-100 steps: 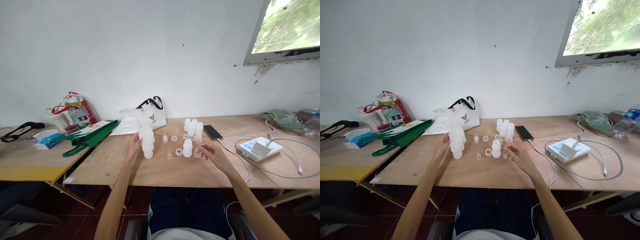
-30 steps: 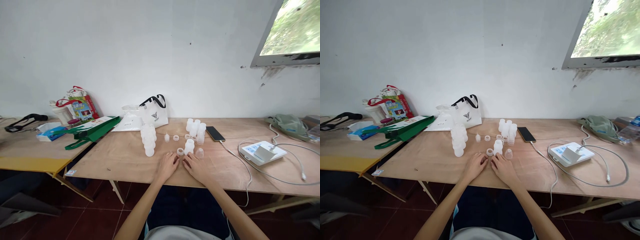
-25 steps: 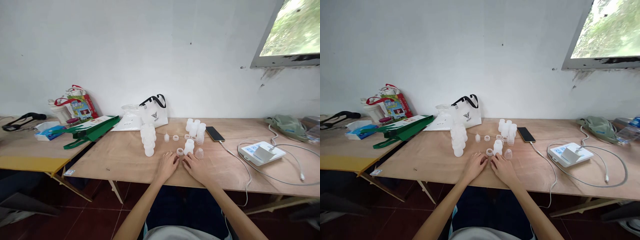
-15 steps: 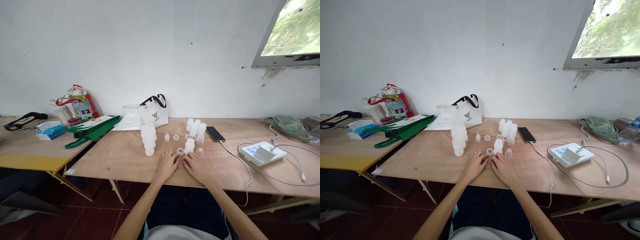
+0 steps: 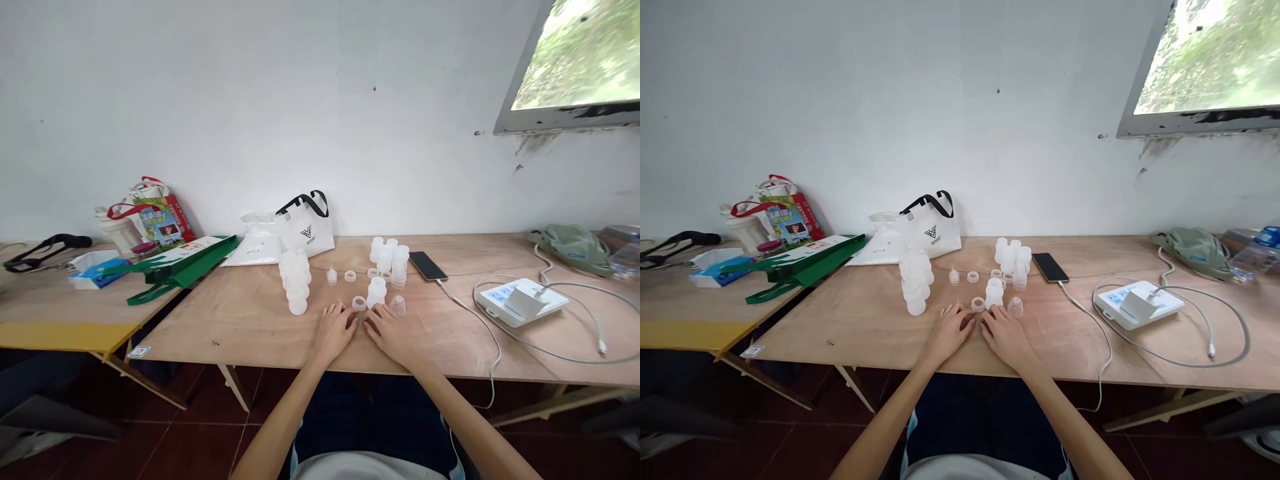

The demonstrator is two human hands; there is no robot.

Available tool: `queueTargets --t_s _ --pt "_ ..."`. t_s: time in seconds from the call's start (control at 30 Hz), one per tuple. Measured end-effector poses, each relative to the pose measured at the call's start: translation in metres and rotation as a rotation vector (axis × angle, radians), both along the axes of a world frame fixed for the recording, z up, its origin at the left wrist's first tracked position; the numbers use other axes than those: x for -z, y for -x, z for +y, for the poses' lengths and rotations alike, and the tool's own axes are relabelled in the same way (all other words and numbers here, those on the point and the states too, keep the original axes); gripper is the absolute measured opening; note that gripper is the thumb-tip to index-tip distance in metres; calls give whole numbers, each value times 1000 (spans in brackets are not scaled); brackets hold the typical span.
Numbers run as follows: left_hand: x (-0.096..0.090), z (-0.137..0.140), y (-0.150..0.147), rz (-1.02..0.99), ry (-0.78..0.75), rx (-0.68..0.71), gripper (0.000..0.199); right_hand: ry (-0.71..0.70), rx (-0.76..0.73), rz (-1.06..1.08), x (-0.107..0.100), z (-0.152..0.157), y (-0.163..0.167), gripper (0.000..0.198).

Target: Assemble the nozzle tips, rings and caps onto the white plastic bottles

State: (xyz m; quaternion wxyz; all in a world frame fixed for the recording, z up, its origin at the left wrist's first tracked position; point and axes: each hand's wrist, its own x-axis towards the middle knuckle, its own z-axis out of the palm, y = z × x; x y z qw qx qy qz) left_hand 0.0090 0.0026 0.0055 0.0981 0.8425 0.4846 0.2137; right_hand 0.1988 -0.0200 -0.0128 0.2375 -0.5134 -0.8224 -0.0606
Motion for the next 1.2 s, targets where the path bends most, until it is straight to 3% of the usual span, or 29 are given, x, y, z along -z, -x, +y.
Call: queueTargets --t_s 0.33,0.6,0.9,1.07,1.17,1.2 --pt "1 0 1 14 -16 12 28 -10 5 -10 -1 -1 0 17" --pt "-1 1 1 -89 31 17 21 63 287 21 -3 -2 -1 36" --pt "11 13 1 -278 18 -107 32 -2 388 -13 5 4 -12 26" --pt "0 10 7 -320 2 -203 24 -7 378 35 2 6 -14 27" --pt "-5 6 12 -286 -26 -228 13 70 300 99 -5 2 -11 30" --pt "-5 6 14 -269 -26 -218 17 97 258 101 -7 0 -9 28"
